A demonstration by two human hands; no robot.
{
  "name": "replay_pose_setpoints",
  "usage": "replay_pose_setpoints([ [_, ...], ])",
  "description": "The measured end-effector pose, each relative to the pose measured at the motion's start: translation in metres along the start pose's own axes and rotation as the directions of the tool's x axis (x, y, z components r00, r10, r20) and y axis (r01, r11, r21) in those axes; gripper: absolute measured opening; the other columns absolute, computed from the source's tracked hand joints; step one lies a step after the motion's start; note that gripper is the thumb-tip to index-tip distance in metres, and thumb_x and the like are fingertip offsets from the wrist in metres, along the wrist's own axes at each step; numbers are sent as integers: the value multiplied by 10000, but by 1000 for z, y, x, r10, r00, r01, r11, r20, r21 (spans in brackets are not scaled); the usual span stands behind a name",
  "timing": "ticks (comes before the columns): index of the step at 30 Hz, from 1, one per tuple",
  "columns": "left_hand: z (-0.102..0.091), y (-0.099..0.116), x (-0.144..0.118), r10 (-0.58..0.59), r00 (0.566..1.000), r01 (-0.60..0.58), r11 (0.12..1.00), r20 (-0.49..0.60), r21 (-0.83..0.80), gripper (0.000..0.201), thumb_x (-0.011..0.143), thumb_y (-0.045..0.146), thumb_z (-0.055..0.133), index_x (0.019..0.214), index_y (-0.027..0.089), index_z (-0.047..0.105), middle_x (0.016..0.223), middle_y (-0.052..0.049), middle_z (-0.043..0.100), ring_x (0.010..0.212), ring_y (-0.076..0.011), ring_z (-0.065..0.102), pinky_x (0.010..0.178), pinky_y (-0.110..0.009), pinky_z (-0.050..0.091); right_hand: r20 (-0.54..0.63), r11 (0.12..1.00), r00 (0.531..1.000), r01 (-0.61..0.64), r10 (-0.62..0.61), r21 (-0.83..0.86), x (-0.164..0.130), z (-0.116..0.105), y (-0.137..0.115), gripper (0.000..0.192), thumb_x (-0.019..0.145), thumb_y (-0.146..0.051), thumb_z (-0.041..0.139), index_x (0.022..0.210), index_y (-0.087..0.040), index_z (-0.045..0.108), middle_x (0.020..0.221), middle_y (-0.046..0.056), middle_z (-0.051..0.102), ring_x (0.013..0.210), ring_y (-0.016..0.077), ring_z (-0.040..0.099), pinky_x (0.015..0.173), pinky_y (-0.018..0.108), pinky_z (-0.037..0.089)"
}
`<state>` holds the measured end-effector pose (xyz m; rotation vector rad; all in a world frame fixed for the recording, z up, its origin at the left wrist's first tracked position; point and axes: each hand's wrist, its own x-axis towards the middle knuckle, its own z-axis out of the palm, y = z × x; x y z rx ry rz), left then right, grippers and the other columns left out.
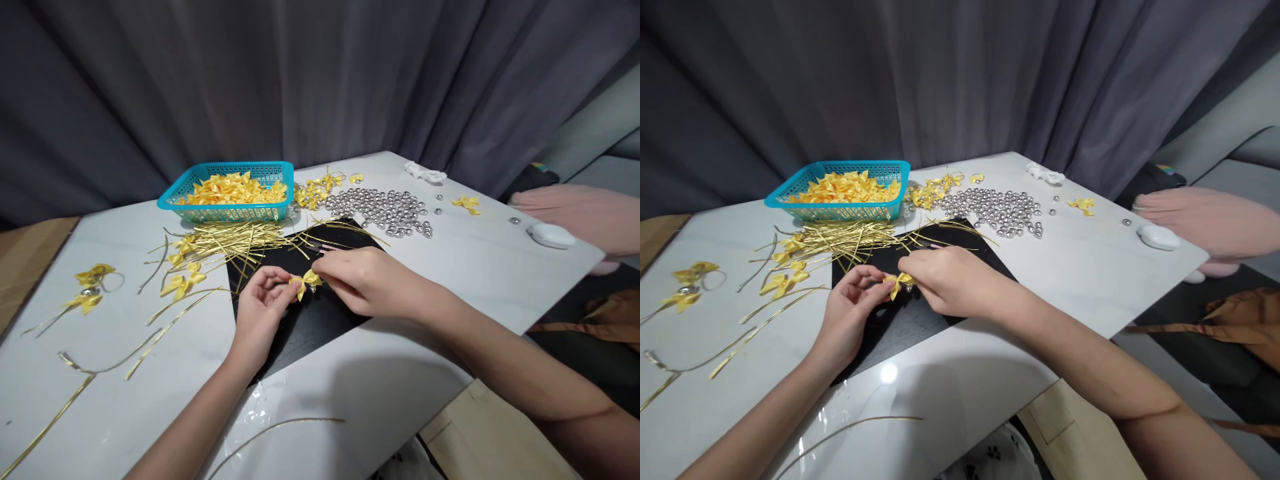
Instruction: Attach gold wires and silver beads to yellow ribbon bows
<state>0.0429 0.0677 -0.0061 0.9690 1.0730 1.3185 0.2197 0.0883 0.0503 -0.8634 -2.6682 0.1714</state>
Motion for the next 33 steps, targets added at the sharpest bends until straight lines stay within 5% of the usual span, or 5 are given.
replay_pose_setpoints([
  [33, 1, 0, 0, 8, 1000, -8, 1000, -2, 4, 294, 589, 223, 784, 739, 164, 539, 700, 24, 650, 572, -65, 578, 580, -177, 464, 6, 1000, 1000, 24, -24, -10, 0, 1, -2, 143, 835, -93, 377, 753, -156, 475, 666, 28, 518, 589, 120, 412, 555, 228, 285],
])
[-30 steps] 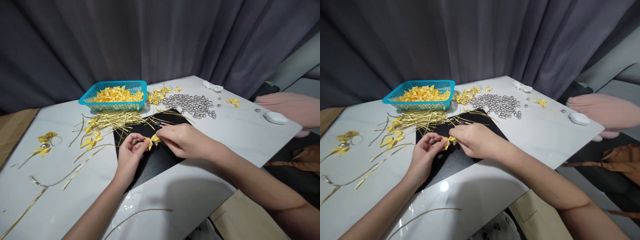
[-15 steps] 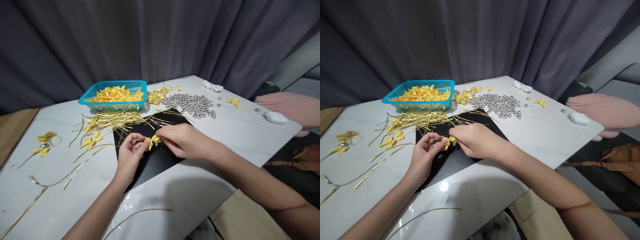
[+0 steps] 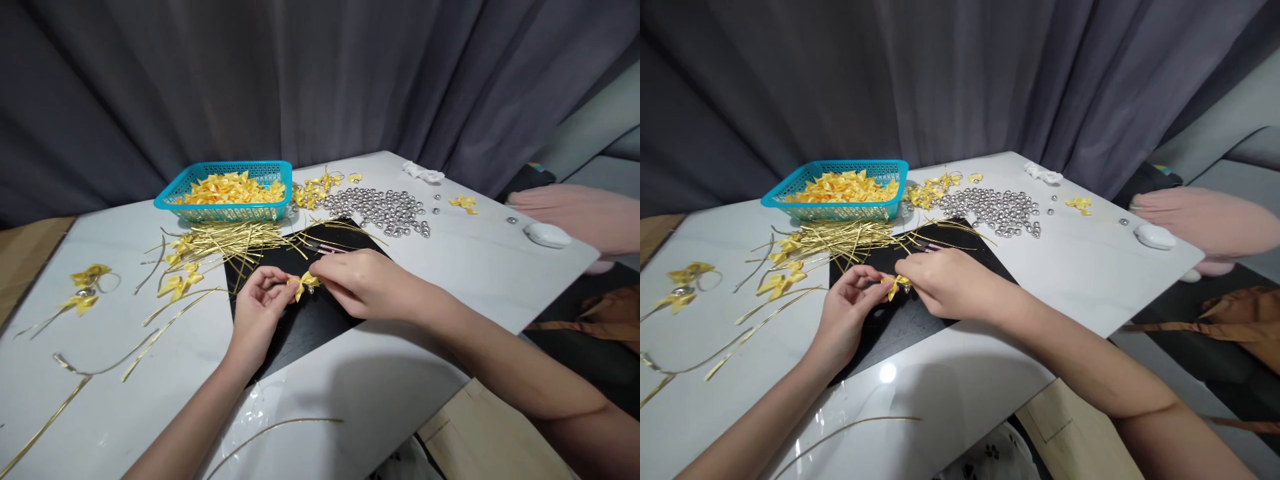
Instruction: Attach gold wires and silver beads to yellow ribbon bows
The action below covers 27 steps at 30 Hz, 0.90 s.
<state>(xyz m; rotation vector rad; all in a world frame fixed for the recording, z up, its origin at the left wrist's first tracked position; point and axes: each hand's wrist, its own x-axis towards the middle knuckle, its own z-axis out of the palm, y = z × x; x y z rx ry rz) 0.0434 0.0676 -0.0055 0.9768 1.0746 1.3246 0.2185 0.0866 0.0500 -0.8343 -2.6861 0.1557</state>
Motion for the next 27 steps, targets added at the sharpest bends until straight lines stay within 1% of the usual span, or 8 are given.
replay_pose_setpoints([
  [5, -1, 0, 0, 12, 1000, -12, 1000, 0, -2, 296, 588, 227, 786, 735, 166, 536, 707, 24, 647, 584, -76, 589, 576, -187, 471, 29, 1000, 1000, -4, 4, -24, -1, 2, -3, 144, 807, -66, 385, 761, -154, 489, 657, 27, 532, 571, 121, 420, 544, 226, 283],
  [10, 0, 1, -1, 23, 1000, -23, 1000, 1, -2, 300, 589, 223, 790, 716, 168, 524, 691, 29, 651, 569, -70, 579, 567, -181, 461, 69, 997, 997, -14, 18, -70, -2, 4, -7, 151, 788, -40, 401, 798, -143, 512, 684, 44, 565, 592, 136, 458, 558, 240, 293],
  [15, 0, 0, -3, 55, 998, -55, 998, 23, 1, 305, 631, 201, 768, 668, 171, 468, 682, 29, 660, 588, -59, 575, 578, -159, 456, 73, 997, 997, 4, 3, -83, -1, 6, -7, 160, 793, -26, 401, 823, -134, 515, 698, 53, 573, 607, 138, 469, 566, 243, 297],
  [21, -1, -2, -4, 103, 995, -104, 994, 9, 34, 339, 658, 196, 747, 650, 177, 409, 708, 12, 677, 618, -57, 574, 581, -144, 454, 1, 1000, 1000, -17, 17, -20, 0, 13, -4, 160, 802, -25, 395, 798, -136, 510, 699, 45, 572, 591, 125, 448, 553, 231, 285],
  [25, 1, -1, -5, 157, 988, -155, 986, -16, 64, 298, 668, 195, 730, 681, 178, 433, 706, 14, 661, 652, -64, 597, 606, -149, 464, -27, 994, 998, -61, 64, 88, 3, 17, 1, 151, 847, -67, 395, 796, -137, 519, 719, 46, 591, 631, 125, 490, 577, 225, 316],
  [27, 2, -1, -4, 178, 983, -176, 983, -43, 61, 299, 648, 197, 740, 732, 180, 454, 756, 19, 658, 651, -64, 610, 618, -162, 473, -33, 988, 995, -89, 94, 129, 5, 18, 4, 154, 877, -102, 390, 834, -133, 534, 759, 58, 611, 675, 132, 522, 609, 227, 345],
])
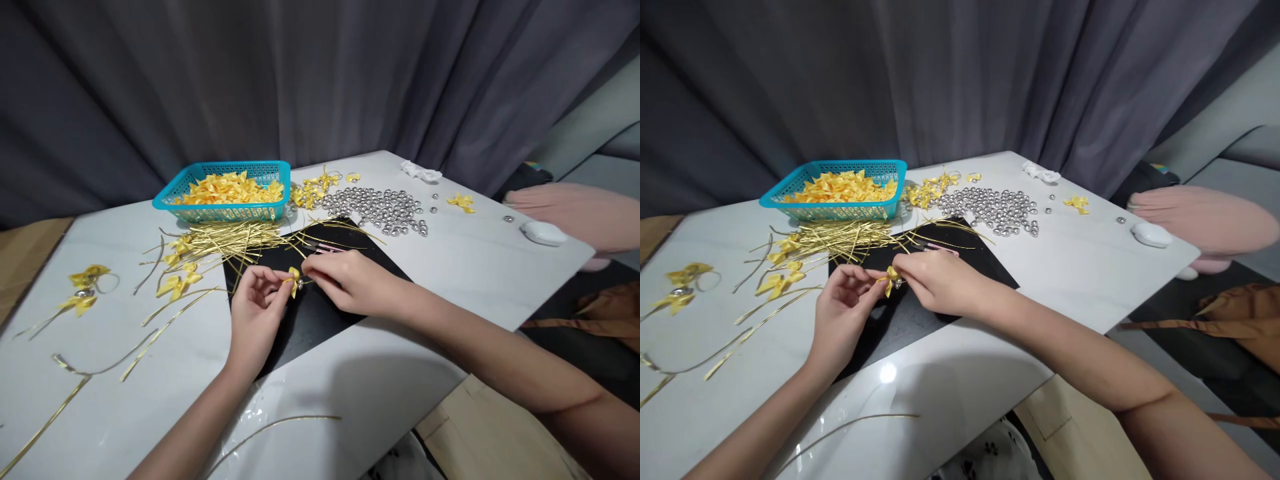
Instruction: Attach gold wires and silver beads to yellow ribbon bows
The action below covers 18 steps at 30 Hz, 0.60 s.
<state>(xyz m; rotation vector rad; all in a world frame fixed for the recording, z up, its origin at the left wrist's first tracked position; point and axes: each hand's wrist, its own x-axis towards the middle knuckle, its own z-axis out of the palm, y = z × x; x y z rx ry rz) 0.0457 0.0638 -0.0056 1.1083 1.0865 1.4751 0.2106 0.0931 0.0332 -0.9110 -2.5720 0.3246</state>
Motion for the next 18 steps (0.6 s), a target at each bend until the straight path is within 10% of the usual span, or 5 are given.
replay_pose_setpoints([
  [9, -3, 0, 6, -237, 971, 236, 965, 3, -112, 543, 515, 197, 811, 918, 188, 448, 891, -22, 702, 645, -63, 630, 685, -214, 502, -14, 985, 997, 72, -75, -159, 0, 6, 6, 177, 879, -104, 388, 938, -127, 553, 831, 75, 639, 718, 152, 555, 623, 246, 361],
  [18, -5, -3, 6, -176, 984, 175, 981, -2, -81, 467, 605, 209, 768, 953, 205, 457, 800, 18, 692, 732, -90, 635, 720, -227, 482, 57, 976, 998, -27, 40, -215, 2, 8, 1, 164, 887, -124, 373, 910, -123, 535, 832, 74, 641, 685, 157, 557, 590, 254, 341],
])
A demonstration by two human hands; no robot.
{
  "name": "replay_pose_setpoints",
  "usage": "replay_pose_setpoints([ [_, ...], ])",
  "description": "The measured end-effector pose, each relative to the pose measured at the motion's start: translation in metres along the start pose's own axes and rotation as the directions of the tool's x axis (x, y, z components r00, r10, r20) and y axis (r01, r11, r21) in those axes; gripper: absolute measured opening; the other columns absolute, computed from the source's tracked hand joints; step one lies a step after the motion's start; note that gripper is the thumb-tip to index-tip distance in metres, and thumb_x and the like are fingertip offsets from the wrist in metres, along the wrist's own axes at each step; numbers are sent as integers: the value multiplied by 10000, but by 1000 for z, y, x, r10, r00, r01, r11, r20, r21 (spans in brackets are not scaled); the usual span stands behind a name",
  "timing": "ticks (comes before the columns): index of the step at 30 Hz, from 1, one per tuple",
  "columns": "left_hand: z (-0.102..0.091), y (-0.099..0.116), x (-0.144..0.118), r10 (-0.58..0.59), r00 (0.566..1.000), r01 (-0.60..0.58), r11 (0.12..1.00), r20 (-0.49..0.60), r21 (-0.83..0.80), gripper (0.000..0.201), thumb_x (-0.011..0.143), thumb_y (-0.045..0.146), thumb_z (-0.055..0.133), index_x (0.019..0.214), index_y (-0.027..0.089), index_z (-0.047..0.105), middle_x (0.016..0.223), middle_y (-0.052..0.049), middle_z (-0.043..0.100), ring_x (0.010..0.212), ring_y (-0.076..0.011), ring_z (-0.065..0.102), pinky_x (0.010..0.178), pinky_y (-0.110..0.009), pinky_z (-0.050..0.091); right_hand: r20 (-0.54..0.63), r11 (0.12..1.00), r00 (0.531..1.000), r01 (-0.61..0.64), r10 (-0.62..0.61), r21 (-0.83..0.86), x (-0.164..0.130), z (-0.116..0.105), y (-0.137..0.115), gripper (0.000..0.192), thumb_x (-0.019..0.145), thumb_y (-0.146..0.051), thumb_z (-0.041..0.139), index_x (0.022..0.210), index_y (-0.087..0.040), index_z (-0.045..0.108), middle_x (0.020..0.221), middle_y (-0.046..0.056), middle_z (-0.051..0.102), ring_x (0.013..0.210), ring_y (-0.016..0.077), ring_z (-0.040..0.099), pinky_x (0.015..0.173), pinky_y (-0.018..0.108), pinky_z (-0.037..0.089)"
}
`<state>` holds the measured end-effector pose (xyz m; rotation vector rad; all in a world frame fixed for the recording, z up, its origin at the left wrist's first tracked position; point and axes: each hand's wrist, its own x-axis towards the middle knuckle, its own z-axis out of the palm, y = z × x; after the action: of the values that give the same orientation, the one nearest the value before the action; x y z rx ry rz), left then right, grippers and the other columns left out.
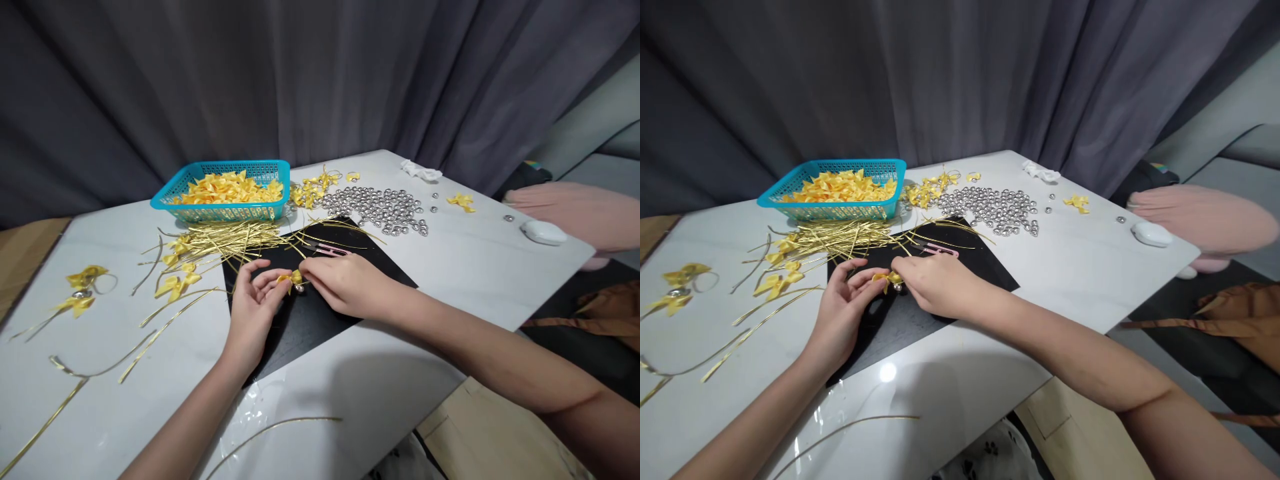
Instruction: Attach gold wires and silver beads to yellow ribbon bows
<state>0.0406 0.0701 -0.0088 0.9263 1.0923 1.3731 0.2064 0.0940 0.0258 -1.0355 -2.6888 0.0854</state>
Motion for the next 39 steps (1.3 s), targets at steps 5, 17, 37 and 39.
replay_pose_setpoints([
  [5, -1, -2, -3, 134, 989, -139, 985, 63, 97, 311, 735, 220, 662, 955, 213, 442, 808, 10, 670, 788, -114, 627, 759, -262, 471, -6, 986, 993, -114, 115, 121, 1, 4, -5, 163, 910, -175, 359, 882, -142, 517, 756, 61, 614, 670, 160, 544, 586, 250, 325],
  [17, 3, -1, -5, 279, 959, -269, 953, -59, 142, 324, 656, 146, 714, 864, 193, 470, 786, 21, 583, 707, -74, 600, 664, -172, 490, -175, 936, 971, -97, 164, 340, 0, 20, -5, 119, 904, -171, 366, 907, -146, 483, 718, 32, 577, 590, 119, 493, 579, 224, 353],
  [37, -8, -9, -18, 799, 540, -769, 339, 267, 542, 294, 740, -32, 583, 773, 228, 450, 867, -6, 728, 824, -153, 701, 679, -262, 545, -473, 970, 879, 163, -61, 178, -9, 14, -14, 159, 901, -97, 367, 960, -124, 512, 763, 52, 650, 614, 97, 584, 575, 195, 429],
  [39, -9, -8, -16, 822, 464, -821, 259, 330, 509, 312, 730, -52, 584, 777, 227, 453, 866, -5, 731, 821, -146, 699, 673, -254, 544, -490, 968, 867, 190, -85, 167, -9, 12, -13, 164, 902, -94, 372, 970, -125, 518, 768, 50, 657, 628, 96, 593, 583, 194, 437],
])
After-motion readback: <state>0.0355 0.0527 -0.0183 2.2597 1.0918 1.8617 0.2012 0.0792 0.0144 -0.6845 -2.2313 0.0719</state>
